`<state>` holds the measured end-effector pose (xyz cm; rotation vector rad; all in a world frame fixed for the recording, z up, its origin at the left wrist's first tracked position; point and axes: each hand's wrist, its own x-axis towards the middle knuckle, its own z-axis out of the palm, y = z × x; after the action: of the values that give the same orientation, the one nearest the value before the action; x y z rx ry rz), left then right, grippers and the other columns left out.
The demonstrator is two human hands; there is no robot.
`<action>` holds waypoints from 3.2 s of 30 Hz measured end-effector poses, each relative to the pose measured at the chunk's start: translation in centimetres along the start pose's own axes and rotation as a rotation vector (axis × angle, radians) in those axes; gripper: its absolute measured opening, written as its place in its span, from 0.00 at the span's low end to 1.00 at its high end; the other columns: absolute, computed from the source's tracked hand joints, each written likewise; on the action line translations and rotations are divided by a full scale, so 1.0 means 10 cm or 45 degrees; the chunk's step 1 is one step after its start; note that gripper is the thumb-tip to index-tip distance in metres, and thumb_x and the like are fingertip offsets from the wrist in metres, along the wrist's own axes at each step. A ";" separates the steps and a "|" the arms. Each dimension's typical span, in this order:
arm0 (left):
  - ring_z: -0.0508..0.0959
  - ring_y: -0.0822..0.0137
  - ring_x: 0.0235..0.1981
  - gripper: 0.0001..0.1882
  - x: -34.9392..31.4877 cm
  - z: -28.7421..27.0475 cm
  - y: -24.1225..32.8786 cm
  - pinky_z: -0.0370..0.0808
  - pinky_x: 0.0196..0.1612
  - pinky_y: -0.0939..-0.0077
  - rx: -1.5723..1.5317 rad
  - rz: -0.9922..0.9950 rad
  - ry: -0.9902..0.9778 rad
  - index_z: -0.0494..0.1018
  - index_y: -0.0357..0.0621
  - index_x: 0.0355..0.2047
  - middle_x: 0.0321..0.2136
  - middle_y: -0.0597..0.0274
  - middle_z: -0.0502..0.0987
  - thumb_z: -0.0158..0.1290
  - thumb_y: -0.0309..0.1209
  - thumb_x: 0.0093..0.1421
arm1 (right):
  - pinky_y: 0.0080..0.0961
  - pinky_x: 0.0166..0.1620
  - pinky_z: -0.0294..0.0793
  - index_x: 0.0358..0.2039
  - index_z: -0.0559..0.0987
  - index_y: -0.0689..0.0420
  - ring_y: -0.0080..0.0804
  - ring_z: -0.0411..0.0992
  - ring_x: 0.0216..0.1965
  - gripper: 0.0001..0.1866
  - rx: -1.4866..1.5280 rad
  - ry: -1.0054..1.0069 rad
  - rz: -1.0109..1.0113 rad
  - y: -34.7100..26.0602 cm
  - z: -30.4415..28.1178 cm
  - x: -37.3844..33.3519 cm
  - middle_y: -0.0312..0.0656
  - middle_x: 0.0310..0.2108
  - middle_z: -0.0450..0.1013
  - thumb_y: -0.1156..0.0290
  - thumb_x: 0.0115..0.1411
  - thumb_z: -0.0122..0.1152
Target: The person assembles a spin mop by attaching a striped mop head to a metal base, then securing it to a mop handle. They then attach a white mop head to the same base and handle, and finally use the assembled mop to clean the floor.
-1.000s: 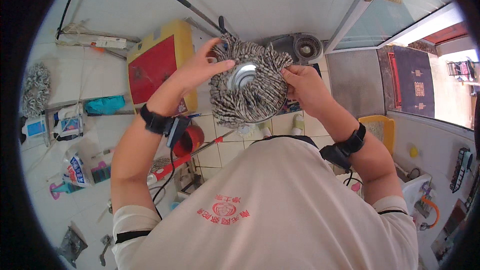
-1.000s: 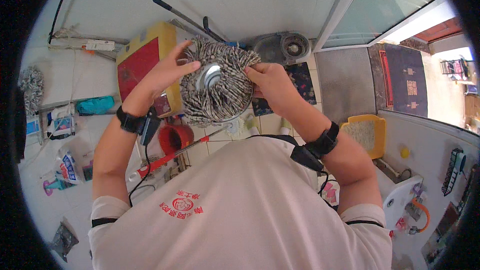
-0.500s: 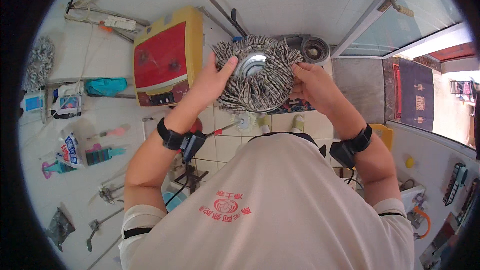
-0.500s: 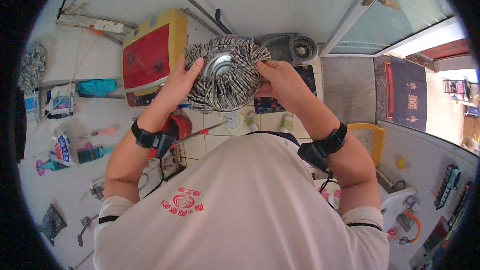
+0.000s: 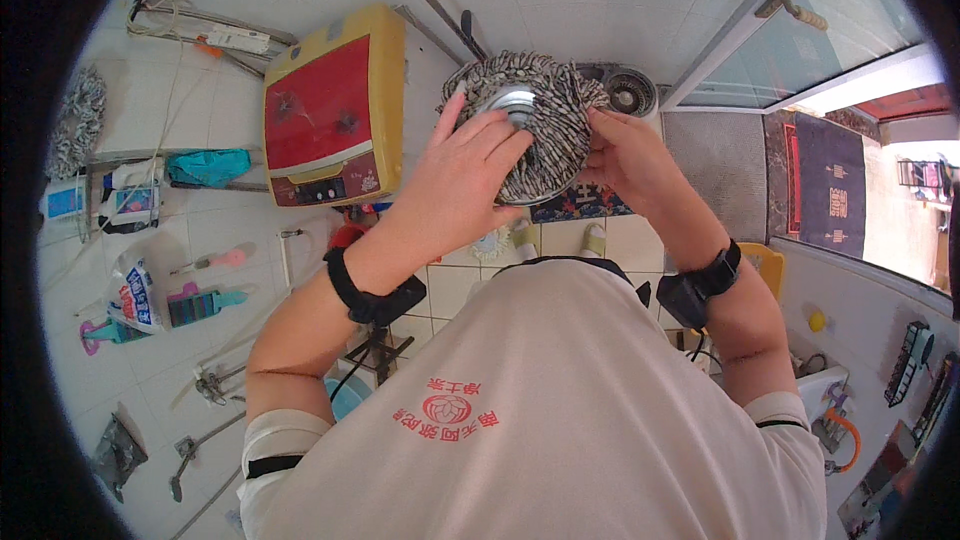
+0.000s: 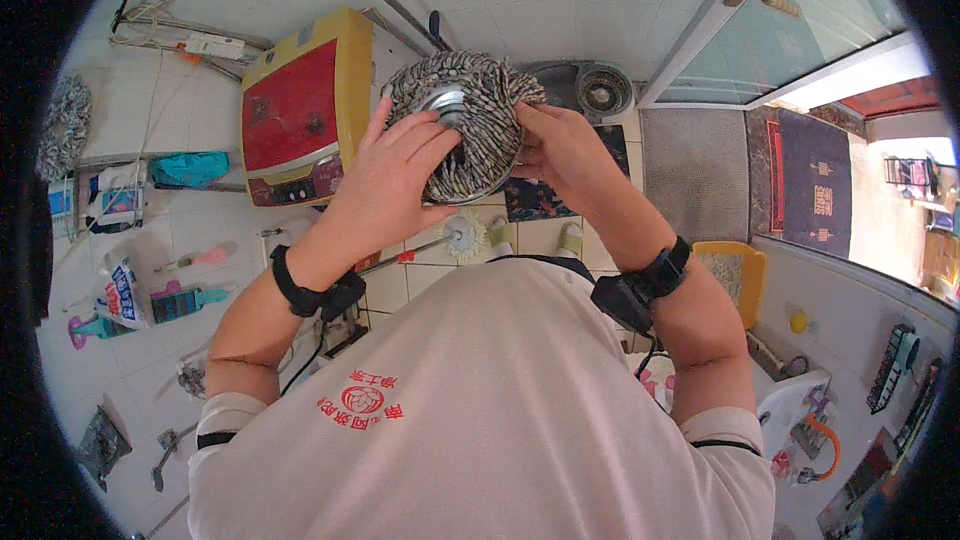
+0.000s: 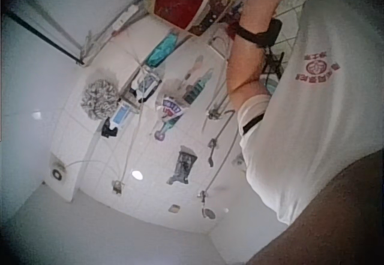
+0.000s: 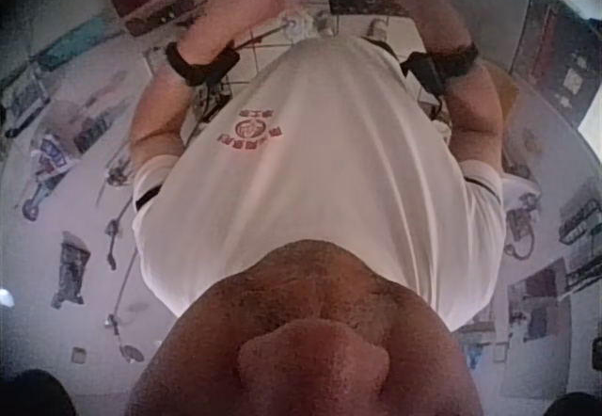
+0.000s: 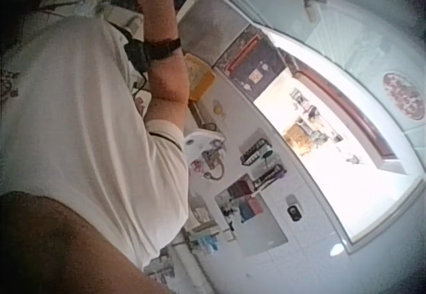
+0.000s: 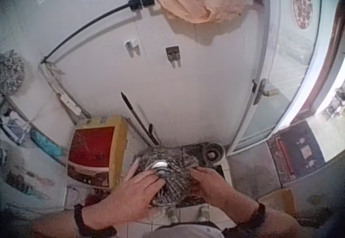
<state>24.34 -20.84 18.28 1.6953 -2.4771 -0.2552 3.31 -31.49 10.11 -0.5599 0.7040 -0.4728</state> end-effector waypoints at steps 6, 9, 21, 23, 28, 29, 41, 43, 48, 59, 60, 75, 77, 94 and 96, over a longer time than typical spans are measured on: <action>0.70 0.53 0.62 0.40 0.05 -0.04 -0.08 0.52 0.73 0.42 0.063 0.151 -0.107 0.71 0.46 0.56 0.52 0.56 0.73 0.72 0.30 0.39 | 0.36 0.48 0.80 0.50 0.76 0.61 0.34 0.81 0.41 0.17 0.060 -0.011 -0.030 0.04 0.01 0.01 0.42 0.42 0.81 0.60 0.73 0.51; 0.72 0.53 0.58 0.39 0.10 -0.06 -0.13 0.53 0.73 0.43 0.068 0.210 -0.134 0.72 0.48 0.55 0.48 0.57 0.73 0.71 0.27 0.38 | 0.36 0.48 0.80 0.50 0.76 0.61 0.34 0.81 0.41 0.17 0.056 -0.001 -0.036 0.04 0.01 0.01 0.43 0.43 0.81 0.60 0.73 0.51; 0.74 0.54 0.52 0.38 0.16 -0.08 -0.10 0.64 0.63 0.53 0.000 0.159 -0.289 0.73 0.51 0.55 0.47 0.57 0.71 0.72 0.28 0.40 | 0.32 0.46 0.81 0.52 0.75 0.63 0.31 0.81 0.40 0.19 0.032 0.039 -0.096 0.09 -0.03 0.03 0.42 0.43 0.81 0.60 0.73 0.52; 0.74 0.53 0.52 0.38 0.15 -0.08 -0.10 0.64 0.62 0.54 0.025 0.162 -0.296 0.74 0.51 0.55 0.47 0.57 0.71 0.73 0.28 0.40 | 0.34 0.48 0.81 0.53 0.75 0.63 0.32 0.81 0.42 0.20 0.028 0.046 -0.092 0.09 -0.01 0.01 0.42 0.44 0.80 0.59 0.73 0.50; 0.73 0.53 0.51 0.37 0.16 -0.10 -0.10 0.64 0.62 0.54 -0.017 0.156 -0.342 0.75 0.50 0.54 0.47 0.56 0.70 0.73 0.29 0.40 | 0.38 0.57 0.75 0.60 0.70 0.60 0.34 0.77 0.53 0.24 0.220 -0.144 0.020 0.10 0.07 -0.04 0.42 0.55 0.76 0.55 0.77 0.41; 0.73 0.53 0.51 0.36 0.16 -0.10 -0.09 0.64 0.61 0.54 -0.042 0.158 -0.329 0.76 0.50 0.53 0.47 0.56 0.70 0.73 0.30 0.40 | 0.39 0.59 0.74 0.62 0.69 0.60 0.34 0.76 0.55 0.25 0.273 -0.180 0.019 0.10 0.08 -0.04 0.42 0.57 0.75 0.54 0.77 0.39; 0.73 0.54 0.51 0.41 0.16 -0.23 -0.12 0.60 0.62 0.54 -0.027 0.095 -0.378 0.75 0.52 0.56 0.46 0.55 0.69 0.76 0.33 0.37 | 0.40 0.60 0.72 0.64 0.68 0.56 0.33 0.73 0.58 0.25 0.276 -0.206 -0.035 0.12 0.10 0.01 0.40 0.59 0.73 0.53 0.77 0.39; 0.73 0.54 0.51 0.43 0.16 -0.24 -0.15 0.59 0.62 0.54 -0.062 0.063 -0.417 0.75 0.52 0.57 0.45 0.56 0.70 0.76 0.33 0.35 | 0.40 0.60 0.72 0.65 0.67 0.55 0.33 0.73 0.59 0.25 0.276 -0.232 -0.053 0.11 0.10 0.00 0.39 0.60 0.73 0.53 0.77 0.39; 0.73 0.54 0.51 0.44 0.15 -0.24 -0.16 0.59 0.63 0.52 -0.031 0.086 -0.402 0.74 0.53 0.57 0.44 0.58 0.72 0.76 0.32 0.35 | 0.39 0.61 0.72 0.65 0.66 0.54 0.33 0.73 0.58 0.25 0.297 -0.227 -0.073 0.10 0.10 -0.04 0.39 0.60 0.72 0.53 0.77 0.39; 0.72 0.50 0.53 0.36 0.14 -0.25 -0.12 0.58 0.66 0.47 -0.006 0.100 -0.422 0.75 0.50 0.56 0.47 0.52 0.72 0.70 0.45 0.46 | 0.42 0.63 0.71 0.66 0.65 0.55 0.35 0.73 0.59 0.26 0.277 -0.278 -0.039 0.07 0.11 -0.04 0.40 0.60 0.72 0.52 0.77 0.38; 0.71 0.50 0.54 0.36 0.13 -0.24 -0.12 0.58 0.66 0.48 0.000 0.094 -0.415 0.75 0.50 0.56 0.47 0.51 0.71 0.69 0.46 0.47 | 0.42 0.63 0.71 0.66 0.65 0.56 0.35 0.73 0.59 0.27 0.300 -0.283 -0.038 0.08 0.10 -0.04 0.40 0.60 0.72 0.52 0.77 0.38; 0.67 0.43 0.58 0.33 0.07 -0.17 -0.11 0.61 0.65 0.50 0.018 0.083 -0.317 0.75 0.48 0.55 0.53 0.48 0.68 0.68 0.44 0.49 | 0.28 0.57 0.73 0.63 0.66 0.62 0.25 0.73 0.52 0.37 -0.256 -0.470 -0.217 0.14 -0.07 -0.15 0.38 0.53 0.75 0.79 0.54 0.70; 0.67 0.43 0.58 0.33 0.08 -0.16 -0.12 0.62 0.65 0.50 -0.036 0.092 -0.326 0.75 0.48 0.55 0.53 0.48 0.68 0.69 0.43 0.49 | 0.28 0.56 0.74 0.64 0.65 0.62 0.24 0.73 0.51 0.38 -0.210 -0.511 -0.339 0.19 -0.04 -0.10 0.38 0.52 0.75 0.78 0.53 0.71; 0.66 0.64 0.65 0.50 -0.35 0.19 -0.63 0.66 0.63 0.69 -2.129 -0.824 -0.020 0.47 0.42 0.74 0.69 0.55 0.58 0.66 0.28 0.58 | 0.33 0.50 0.82 0.64 0.64 0.58 0.31 0.78 0.49 0.37 -0.179 -0.351 -0.234 0.28 -0.12 -0.17 0.41 0.52 0.77 0.74 0.56 0.73; 0.73 0.68 0.59 0.39 -0.34 0.30 -0.75 0.73 0.57 0.73 -2.203 -0.877 -0.069 0.57 0.41 0.69 0.62 0.58 0.69 0.63 0.26 0.62 | 0.35 0.50 0.83 0.64 0.63 0.58 0.32 0.78 0.49 0.38 -0.176 -0.309 -0.191 0.28 -0.11 -0.20 0.41 0.52 0.76 0.73 0.57 0.73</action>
<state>31.81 -20.09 13.77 1.3286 -0.6573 -1.7464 1.79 -28.59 8.58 -0.7895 0.4666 -0.4878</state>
